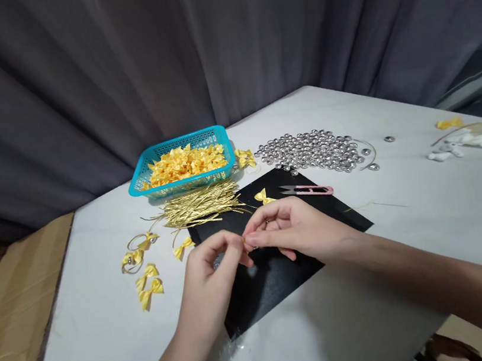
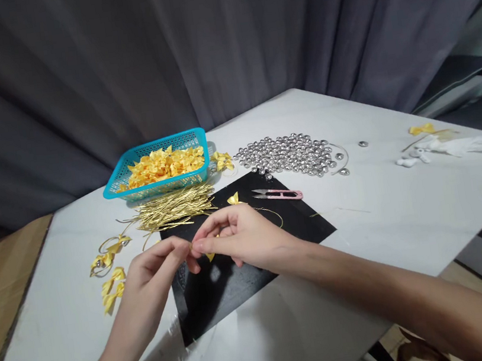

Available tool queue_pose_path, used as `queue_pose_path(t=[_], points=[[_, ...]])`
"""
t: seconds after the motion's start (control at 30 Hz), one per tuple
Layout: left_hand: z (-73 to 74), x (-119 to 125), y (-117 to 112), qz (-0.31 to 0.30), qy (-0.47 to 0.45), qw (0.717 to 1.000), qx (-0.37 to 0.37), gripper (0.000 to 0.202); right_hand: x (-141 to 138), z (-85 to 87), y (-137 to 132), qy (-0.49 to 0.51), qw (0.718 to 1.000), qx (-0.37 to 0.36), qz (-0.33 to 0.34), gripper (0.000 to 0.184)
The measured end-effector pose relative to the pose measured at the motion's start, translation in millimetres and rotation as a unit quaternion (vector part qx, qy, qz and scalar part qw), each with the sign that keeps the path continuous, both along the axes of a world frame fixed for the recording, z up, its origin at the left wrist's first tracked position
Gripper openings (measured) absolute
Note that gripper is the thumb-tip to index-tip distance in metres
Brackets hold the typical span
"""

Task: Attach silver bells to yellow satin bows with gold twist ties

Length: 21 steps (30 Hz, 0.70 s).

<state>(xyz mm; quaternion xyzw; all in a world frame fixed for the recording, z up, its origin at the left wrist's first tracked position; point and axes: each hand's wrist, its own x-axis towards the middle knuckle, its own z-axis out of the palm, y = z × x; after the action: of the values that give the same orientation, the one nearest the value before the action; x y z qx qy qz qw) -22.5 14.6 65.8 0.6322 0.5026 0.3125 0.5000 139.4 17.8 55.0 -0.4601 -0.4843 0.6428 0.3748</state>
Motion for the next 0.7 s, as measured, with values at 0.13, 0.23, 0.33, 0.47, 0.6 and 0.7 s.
queue_pose_path(t=[0.13, 0.23, 0.33, 0.47, 0.6, 0.7], points=[[-1.0, 0.5, 0.0, -0.004, 0.002, 1.0, 0.001, 0.028, 1.5, 4.7, 1.2, -0.023, 1.0, -0.004, 0.019, 0.023], [-2.2, 0.3, -0.4, -0.007, 0.001, 1.0, 0.007, 0.029, 1.5, 5.8, 1.7, -0.03, 0.999, -0.005, 0.02, 0.022], [-3.1, -0.2, -1.0, -0.009, 0.007, 1.0, 0.014, 0.028, 1.3, 4.8, 1.8, -0.022, 1.0, -0.011, 0.014, 0.024], [-2.7, -0.3, -1.1, -0.009, 0.016, 1.0, 0.013, 0.026, 0.6, 4.1, 1.4, -0.012, 1.0, -0.016, 0.009, 0.023], [-1.6, -0.1, -0.3, -0.009, 0.012, 1.0, 0.005, 0.025, 0.9, 7.2, 0.1, -0.031, 0.999, -0.005, 0.012, 0.014], [-1.7, -0.1, 0.0, -0.011, 0.011, 1.0, 0.007, 0.024, 2.8, 8.0, -0.1, -0.044, 0.999, 0.006, 0.023, 0.011]])
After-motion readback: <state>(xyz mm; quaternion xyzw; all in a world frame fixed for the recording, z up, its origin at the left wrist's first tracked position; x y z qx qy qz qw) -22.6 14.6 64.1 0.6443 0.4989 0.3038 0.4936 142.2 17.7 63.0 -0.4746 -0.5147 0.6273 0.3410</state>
